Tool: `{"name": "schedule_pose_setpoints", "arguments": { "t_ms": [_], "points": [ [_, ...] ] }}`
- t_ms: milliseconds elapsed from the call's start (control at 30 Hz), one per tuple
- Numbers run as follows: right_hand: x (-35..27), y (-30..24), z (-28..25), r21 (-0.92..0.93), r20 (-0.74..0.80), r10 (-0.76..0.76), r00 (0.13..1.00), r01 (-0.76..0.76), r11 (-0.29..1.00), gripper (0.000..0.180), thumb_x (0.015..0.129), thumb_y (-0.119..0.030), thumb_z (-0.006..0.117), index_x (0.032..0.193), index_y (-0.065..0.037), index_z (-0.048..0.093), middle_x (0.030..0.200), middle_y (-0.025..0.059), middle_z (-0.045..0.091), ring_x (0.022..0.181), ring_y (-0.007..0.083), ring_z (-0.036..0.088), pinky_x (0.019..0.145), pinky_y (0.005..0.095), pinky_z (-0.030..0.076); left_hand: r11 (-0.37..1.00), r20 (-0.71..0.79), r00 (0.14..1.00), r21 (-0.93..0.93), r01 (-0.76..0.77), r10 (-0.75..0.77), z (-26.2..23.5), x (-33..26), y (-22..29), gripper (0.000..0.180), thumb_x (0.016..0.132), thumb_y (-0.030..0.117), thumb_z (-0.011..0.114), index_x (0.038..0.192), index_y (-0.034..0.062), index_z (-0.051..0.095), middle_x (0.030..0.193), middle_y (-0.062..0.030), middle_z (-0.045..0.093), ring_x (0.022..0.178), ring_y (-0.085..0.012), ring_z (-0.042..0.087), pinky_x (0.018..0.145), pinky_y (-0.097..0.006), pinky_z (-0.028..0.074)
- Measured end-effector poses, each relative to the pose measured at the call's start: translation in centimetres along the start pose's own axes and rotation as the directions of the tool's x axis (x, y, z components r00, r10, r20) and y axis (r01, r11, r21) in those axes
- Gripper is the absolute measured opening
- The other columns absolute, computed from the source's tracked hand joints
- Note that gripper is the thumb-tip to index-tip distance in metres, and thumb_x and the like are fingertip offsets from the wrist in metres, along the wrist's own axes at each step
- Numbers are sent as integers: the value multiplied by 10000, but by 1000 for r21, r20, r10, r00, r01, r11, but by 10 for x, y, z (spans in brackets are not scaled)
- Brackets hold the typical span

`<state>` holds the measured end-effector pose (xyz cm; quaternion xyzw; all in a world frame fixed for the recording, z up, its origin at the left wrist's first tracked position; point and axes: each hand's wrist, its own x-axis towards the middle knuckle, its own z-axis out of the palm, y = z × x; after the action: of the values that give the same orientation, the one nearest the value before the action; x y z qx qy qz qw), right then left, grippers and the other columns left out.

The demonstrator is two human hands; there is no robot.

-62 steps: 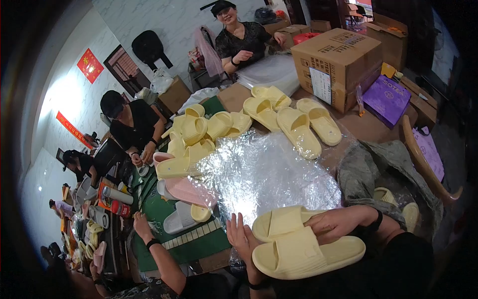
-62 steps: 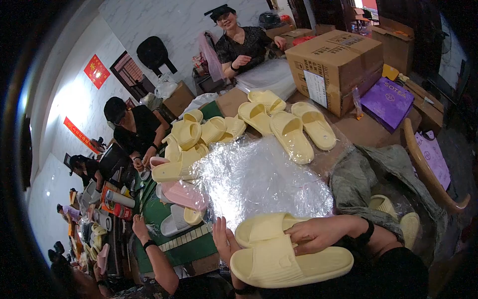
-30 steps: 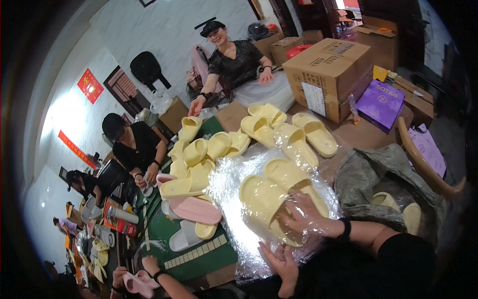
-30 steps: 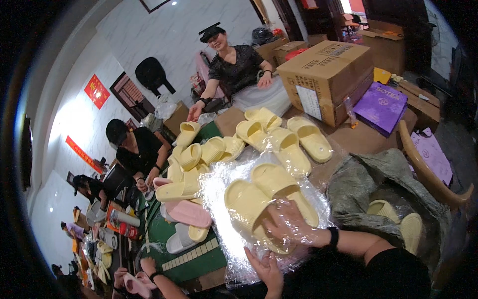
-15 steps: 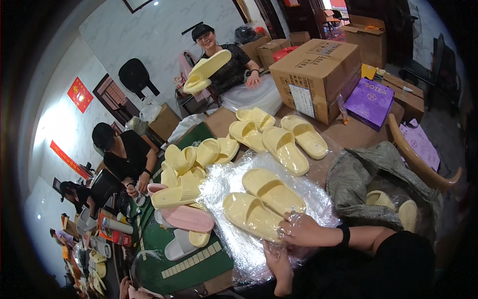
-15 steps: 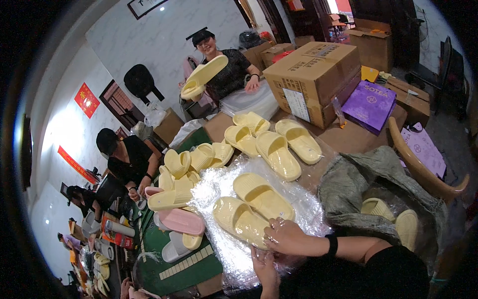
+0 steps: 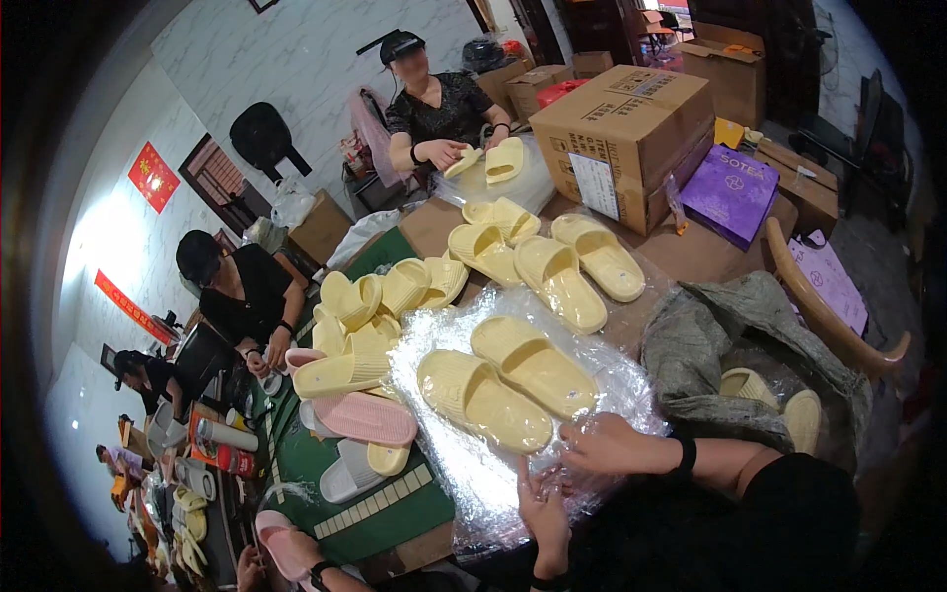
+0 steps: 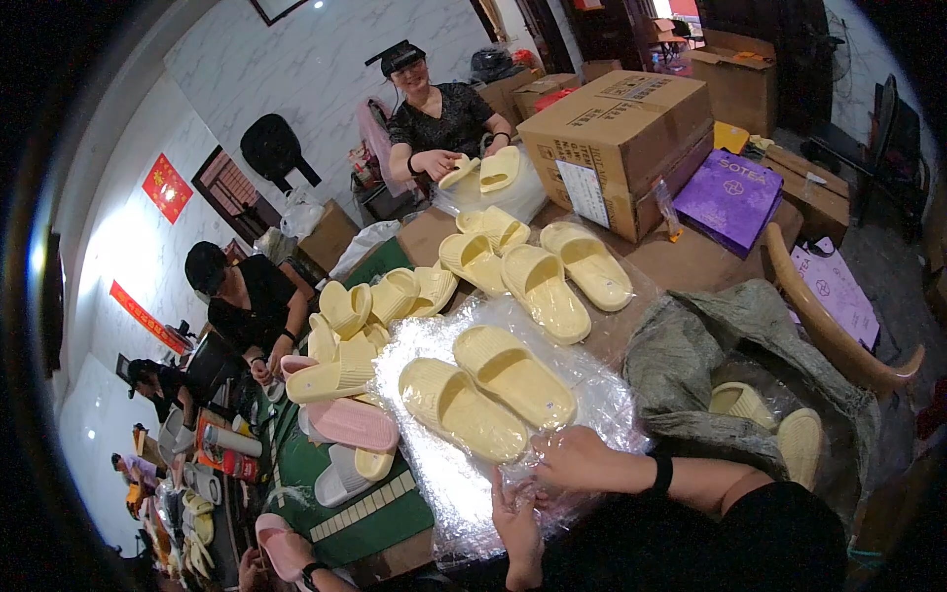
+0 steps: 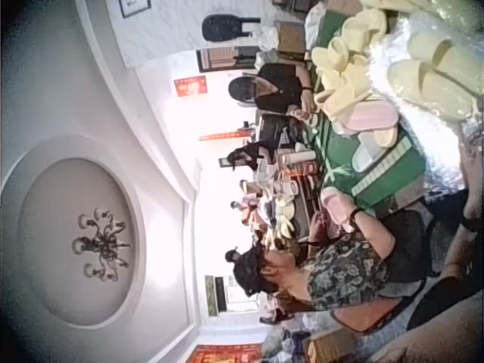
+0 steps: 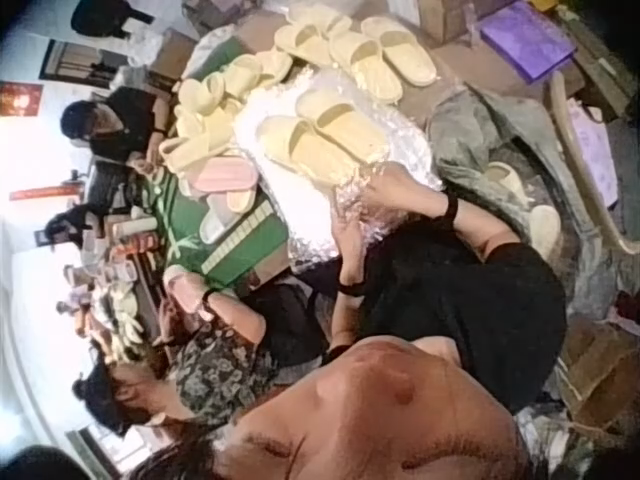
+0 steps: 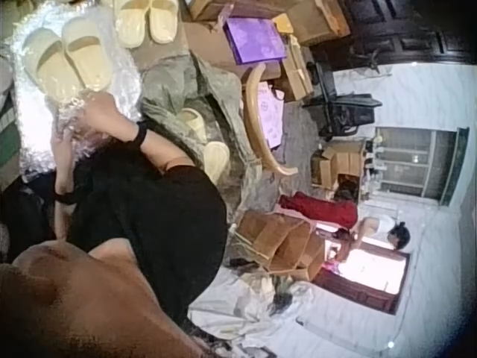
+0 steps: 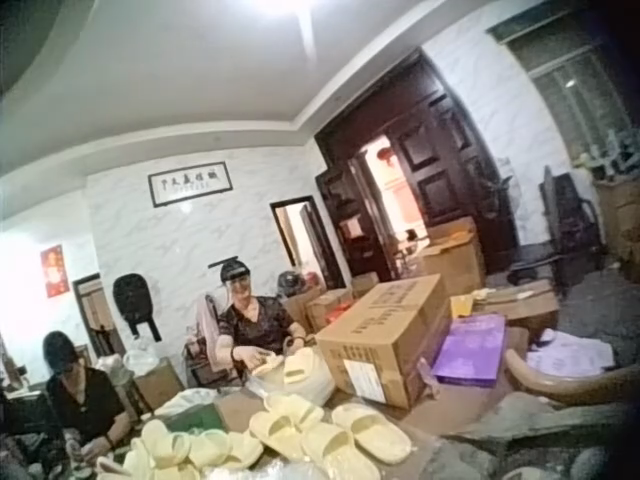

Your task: The person is shown packing manufactured slippers/slides into individual plastic bags and then into a larger collection sack.

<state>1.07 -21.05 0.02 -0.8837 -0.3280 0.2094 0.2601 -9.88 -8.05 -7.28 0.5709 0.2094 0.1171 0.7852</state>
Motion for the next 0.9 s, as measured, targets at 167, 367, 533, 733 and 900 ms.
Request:
{"name": "schedule_pose_setpoints", "arguments": {
  "t_ms": [167,367,533,733,900],
  "points": [
    [19,36,29,-217,-186,-127,974,85,972,349,821,-287,578,994,16,590,1095,222,601,1050,347,573,851,442,469,999,-3,1000,19,27,-27,4,-3,6,705,829,-154,456,1459,31,200,1099,-162,553,776,-155,592,672,-253,505],
    [1,10,10,-314,-309,-388,868,292,903,316,858,-291,568,923,16,601,973,158,654,1006,306,590,798,425,471,999,56,997,10,44,-45,7,-1,17,687,846,-139,494,1450,25,211,1095,-174,548,790,-176,601,715,-272,519],
    [-37,-23,-29,538,22,-475,880,390,747,346,945,-348,505,893,-17,591,900,106,645,720,196,631,611,314,498,956,-23,989,-254,-146,144,21,-1,60,677,855,-120,517,1444,7,210,1100,-196,553,816,-211,611,731,-296,524],
    [-12,0,9,830,470,-554,687,-131,542,551,992,-500,298,1205,-51,537,1069,70,610,818,165,633,722,297,537,944,-26,972,-237,-232,232,34,-16,90,711,842,-94,530,1459,14,193,1103,-226,568,804,-195,619,677,-289,534],
    [-28,-2,33,974,60,-312,948,-124,-189,589,976,-493,363,1387,-75,311,1369,89,443,1184,194,491,991,379,422,840,211,824,22,-542,526,27,-27,74,603,851,-91,536,1395,-77,275,1130,-214,593,940,-268,637,812,-331,510]
  ]
}}
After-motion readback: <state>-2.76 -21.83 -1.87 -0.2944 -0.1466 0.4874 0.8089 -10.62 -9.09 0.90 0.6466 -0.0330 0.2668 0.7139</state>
